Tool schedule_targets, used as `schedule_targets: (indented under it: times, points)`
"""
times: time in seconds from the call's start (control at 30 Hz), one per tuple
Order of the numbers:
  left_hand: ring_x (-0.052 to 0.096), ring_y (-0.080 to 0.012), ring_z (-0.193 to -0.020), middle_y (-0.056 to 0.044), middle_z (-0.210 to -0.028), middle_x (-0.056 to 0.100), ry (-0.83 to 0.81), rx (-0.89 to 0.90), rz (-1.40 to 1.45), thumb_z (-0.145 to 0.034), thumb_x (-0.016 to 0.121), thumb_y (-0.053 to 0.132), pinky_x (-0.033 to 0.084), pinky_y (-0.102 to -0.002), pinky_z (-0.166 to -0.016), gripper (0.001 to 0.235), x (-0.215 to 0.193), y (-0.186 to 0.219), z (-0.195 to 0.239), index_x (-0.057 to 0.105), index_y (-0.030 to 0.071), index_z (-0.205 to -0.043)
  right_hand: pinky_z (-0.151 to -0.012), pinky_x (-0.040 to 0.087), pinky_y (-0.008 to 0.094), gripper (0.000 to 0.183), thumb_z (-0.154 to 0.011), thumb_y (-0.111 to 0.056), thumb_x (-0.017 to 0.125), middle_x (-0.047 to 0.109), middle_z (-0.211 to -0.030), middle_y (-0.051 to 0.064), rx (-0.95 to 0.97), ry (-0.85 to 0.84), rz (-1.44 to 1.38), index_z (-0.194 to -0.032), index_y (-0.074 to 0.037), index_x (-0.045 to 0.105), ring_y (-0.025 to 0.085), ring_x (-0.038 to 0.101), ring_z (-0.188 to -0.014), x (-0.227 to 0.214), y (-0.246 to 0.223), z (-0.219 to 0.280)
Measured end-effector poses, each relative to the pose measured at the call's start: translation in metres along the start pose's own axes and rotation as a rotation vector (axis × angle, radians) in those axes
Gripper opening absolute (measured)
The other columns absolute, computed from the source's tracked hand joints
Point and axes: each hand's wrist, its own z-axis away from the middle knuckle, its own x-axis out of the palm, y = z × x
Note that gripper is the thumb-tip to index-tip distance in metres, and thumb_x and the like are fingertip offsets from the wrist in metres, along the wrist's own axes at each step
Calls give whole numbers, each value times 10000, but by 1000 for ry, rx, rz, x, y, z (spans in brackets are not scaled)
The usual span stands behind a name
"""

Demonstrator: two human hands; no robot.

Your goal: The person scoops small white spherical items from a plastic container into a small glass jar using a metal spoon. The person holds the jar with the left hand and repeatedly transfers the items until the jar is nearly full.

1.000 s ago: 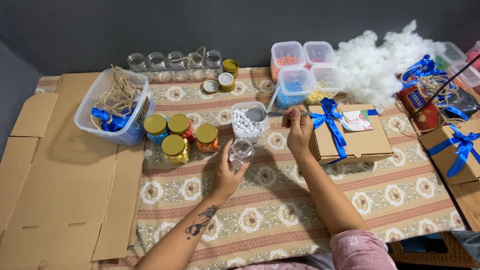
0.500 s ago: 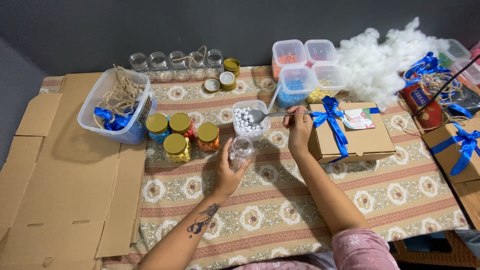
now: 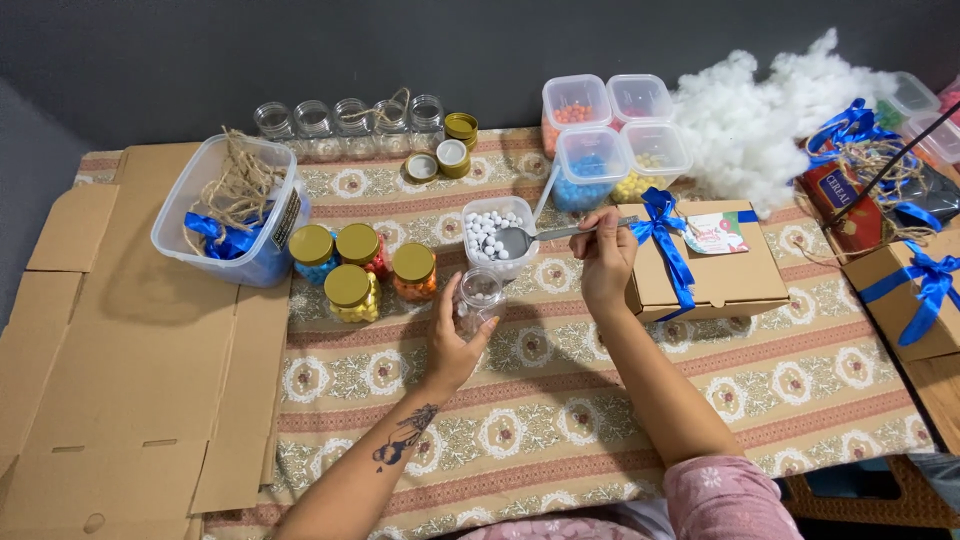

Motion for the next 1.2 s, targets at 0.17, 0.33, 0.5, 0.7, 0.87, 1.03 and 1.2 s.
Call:
schedule_targets:
  times: [0.17,0.33,0.5,0.7,0.87,1.03,1.2]
  points:
    - [524,-467,-1276,-272,-1349,541,11,3,-24,-765,844,125,413,-548,-1075,837,0,-6,1,426,6,-1481,-518,370,247,464,-1133,-318,386,456,-480,92,-120,-82,112,-859,11,566,165,429,-451,12,-14,11]
    - [539,-461,-1257,-267,-1340,545,-5,-2,-41,-800,845,247,440,-569,-1060,849,0,4,0,408,-1,-1484,-500,387,255,498,-1123,-326,390,496,-475,81,-265,-165,152,-811,9,585,151,432,-423,18,-24,15]
    - [549,-460,-1228,-278,-1317,547,-30,-19,0,-834,810,278,453,-584,-1049,833,-2,11,-3,387,1,-1497,-497,409,277,510,-1114,-330,365,529,-490,91,-400,-127,198,-830,23,599,172,454,-427,12,-22,16]
    - [531,-464,-1261,-251,-1334,545,-30,-23,-42,-776,826,133,426,-585,-1063,848,-1,-3,2,402,39,-1504,-563,475,295,438,-1109,-306,443,608,-568,58,-541,-185,459,-880,-21,684,206,553,-498,10,-16,8]
    - [522,-474,-1271,-258,-1350,539,-39,-28,-48,-784,821,144,420,-578,-1060,833,-1,-4,1,410,49,-1503,-615,523,359,427,-1103,-352,450,619,-576,20,-500,-310,633,-898,-94,720,265,585,-524,6,15,16]
    - [534,-457,-1263,-251,-1342,550,-54,-53,-37,-789,822,162,425,-572,-1060,829,2,-1,2,414,59,-1503,-672,521,348,403,-1110,-308,449,571,-525,-4,-390,-356,633,-891,-94,712,245,564,-514,3,38,24]
    - [562,-445,-1237,-227,-1325,571,-40,-51,-69,-755,846,167,448,-537,-1046,840,3,1,0,443,78,-1486,-542,484,356,469,-1056,-417,492,620,-663,109,-336,-382,570,-1276,-17,602,236,568,-523,-7,57,35]
